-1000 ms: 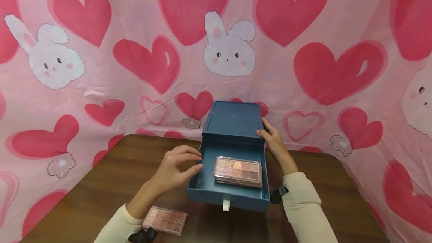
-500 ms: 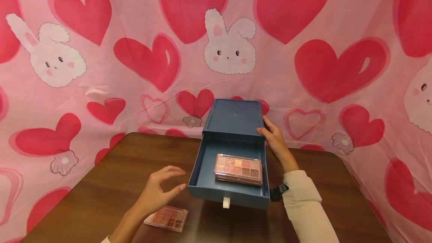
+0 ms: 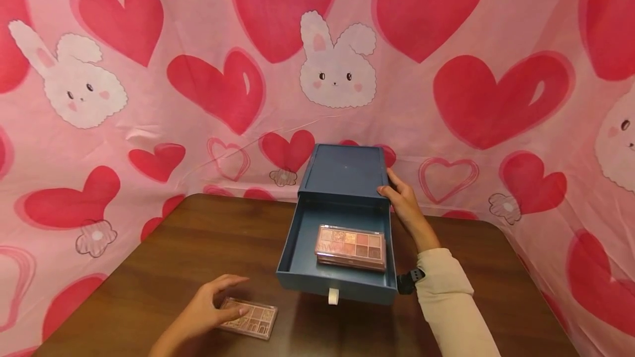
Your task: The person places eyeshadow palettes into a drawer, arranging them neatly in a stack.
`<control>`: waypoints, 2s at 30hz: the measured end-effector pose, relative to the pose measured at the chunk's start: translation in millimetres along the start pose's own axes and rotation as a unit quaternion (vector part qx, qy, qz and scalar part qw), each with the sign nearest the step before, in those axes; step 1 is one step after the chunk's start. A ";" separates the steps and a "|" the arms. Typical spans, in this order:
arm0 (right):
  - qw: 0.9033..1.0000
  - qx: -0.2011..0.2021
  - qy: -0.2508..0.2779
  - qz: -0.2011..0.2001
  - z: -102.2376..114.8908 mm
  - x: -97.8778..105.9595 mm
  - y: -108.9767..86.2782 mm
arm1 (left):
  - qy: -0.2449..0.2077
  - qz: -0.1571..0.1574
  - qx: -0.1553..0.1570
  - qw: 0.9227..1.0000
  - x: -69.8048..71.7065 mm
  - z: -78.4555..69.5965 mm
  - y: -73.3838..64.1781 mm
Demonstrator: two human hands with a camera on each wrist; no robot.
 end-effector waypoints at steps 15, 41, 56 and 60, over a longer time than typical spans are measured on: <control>1.000 -0.006 -0.010 -0.005 -0.9 0.8 -1.0 | -0.049 0.126 -0.027 0.990 -0.3 36.8 -3.2; 1.000 0.000 -0.003 -0.006 -0.3 0.0 -1.6 | -0.009 0.149 0.004 0.989 -5.9 43.7 0.1; 1.000 0.001 -0.008 -0.008 0.9 -0.1 -1.9 | -0.024 0.132 0.024 0.991 -3.4 45.7 1.7; 1.000 -0.004 -0.009 -0.007 0.7 -0.6 -2.2 | -0.055 0.131 0.010 0.990 -1.0 38.8 2.7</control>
Point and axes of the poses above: each hand's wrist, its own y-axis towards the middle knuckle, its own x-axis out of the back of the hand, z = x × y, the point moved 7 cm from there along y, towards the middle knuckle, and after that the axes turned 7 degrees about x, right-handed, at the moved point
